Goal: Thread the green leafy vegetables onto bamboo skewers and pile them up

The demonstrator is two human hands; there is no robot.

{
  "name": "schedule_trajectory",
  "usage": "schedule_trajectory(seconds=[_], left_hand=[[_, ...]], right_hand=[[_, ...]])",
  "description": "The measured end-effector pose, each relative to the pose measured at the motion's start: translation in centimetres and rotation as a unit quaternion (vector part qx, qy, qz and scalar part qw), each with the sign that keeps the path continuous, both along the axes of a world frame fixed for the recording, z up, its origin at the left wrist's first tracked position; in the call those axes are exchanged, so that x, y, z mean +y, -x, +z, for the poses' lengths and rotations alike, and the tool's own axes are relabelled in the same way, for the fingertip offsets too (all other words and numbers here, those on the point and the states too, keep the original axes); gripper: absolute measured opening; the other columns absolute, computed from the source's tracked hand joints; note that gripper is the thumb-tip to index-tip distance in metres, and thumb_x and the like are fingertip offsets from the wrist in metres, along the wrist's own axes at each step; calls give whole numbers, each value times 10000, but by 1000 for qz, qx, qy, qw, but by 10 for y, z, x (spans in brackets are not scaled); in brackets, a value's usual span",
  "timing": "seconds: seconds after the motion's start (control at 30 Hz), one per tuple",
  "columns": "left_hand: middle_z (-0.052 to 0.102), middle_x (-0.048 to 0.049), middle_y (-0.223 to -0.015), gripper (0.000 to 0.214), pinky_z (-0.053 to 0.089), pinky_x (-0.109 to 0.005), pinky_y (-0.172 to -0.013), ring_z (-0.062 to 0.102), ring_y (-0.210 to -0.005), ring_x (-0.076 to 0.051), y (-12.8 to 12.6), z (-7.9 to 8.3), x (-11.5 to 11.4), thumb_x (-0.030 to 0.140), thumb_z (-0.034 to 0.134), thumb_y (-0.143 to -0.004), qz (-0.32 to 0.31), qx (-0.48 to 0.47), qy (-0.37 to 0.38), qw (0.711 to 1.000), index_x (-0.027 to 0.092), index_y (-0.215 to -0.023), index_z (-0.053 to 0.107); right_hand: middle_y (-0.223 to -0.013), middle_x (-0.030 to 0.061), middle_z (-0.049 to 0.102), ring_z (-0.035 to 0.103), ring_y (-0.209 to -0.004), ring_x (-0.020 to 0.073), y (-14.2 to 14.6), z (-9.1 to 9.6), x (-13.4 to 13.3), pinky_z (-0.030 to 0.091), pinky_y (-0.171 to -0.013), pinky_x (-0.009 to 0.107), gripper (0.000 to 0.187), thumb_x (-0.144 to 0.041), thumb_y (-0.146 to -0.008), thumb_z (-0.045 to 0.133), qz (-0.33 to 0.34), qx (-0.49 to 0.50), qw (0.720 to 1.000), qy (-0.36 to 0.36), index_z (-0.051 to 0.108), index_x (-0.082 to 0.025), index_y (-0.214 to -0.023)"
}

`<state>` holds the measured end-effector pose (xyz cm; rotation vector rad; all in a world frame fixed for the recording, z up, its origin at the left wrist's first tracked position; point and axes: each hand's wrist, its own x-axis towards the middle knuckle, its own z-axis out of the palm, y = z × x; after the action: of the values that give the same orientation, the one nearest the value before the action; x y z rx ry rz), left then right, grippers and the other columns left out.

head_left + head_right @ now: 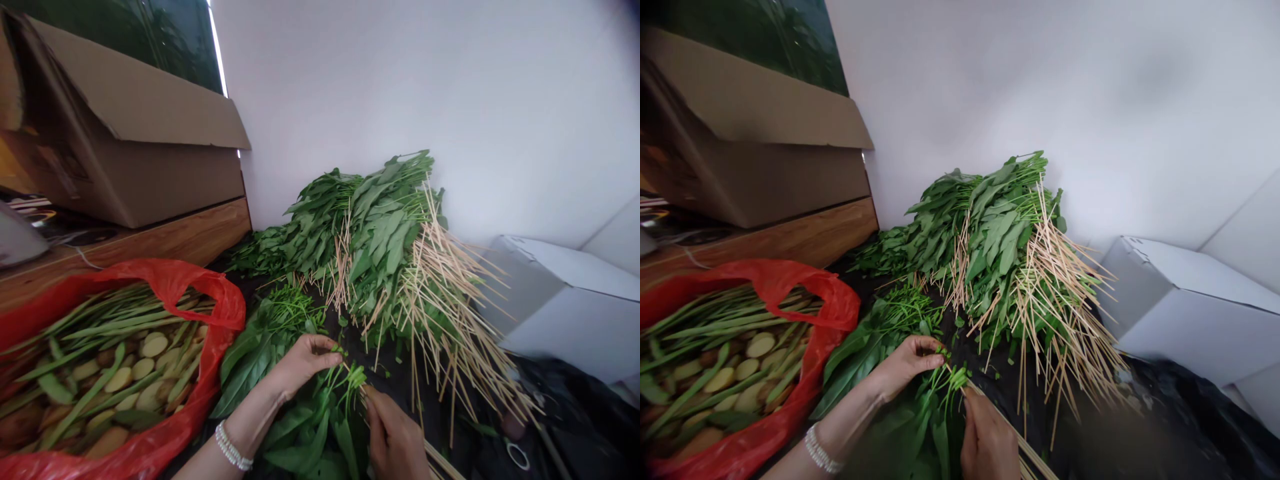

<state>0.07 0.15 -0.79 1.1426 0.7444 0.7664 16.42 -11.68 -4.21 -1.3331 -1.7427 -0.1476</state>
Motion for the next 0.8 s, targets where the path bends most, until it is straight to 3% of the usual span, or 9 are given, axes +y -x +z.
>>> schedule_trajectory(seconds=[0.53, 0.63, 0.7, 0.8], left_hand=[[697, -20, -697, 342, 424, -243, -711, 582, -653, -132, -5, -2, -6, 382, 844, -556, -43, 38, 4, 998, 119, -749, 742], [719, -42, -806, 449, 439, -248, -757, 618, -740, -149, 0, 0, -2, 368, 850, -562, -54, 12, 8, 998, 134, -926, 733], [724, -59, -880, 518, 450, -260, -785, 639, -808, -165, 4, 3, 1, 373, 847, -573, -44, -16, 31, 998, 150, -1018, 703], [726, -81, -855, 441, 466, -265, -775, 656, -809, -168, 8, 6, 4, 382, 837, -596, -11, -30, 74, 997, 125, -929, 707]], right_hand=[[-908, 54, 732, 707, -823, 149, 2, 2, 1, 549, -722, 198, 277, -173, -931, 373, 7, 19, 1000, 18, 632, -171, -1029], [-887, 52, 732, 709, -803, 147, 2, 3, 1, 552, -699, 189, 278, -182, -933, 373, 8, 27, 999, 23, 636, -174, -1022], [-873, 53, 734, 711, -789, 150, 1, 2, 1, 555, -690, 190, 274, -194, -935, 377, 2, 32, 999, 22, 641, -177, -1008], [-885, 63, 735, 712, -796, 160, 0, 1, 1, 559, -695, 199, 271, -208, -937, 385, -5, 30, 999, 17, 648, -178, -998]])
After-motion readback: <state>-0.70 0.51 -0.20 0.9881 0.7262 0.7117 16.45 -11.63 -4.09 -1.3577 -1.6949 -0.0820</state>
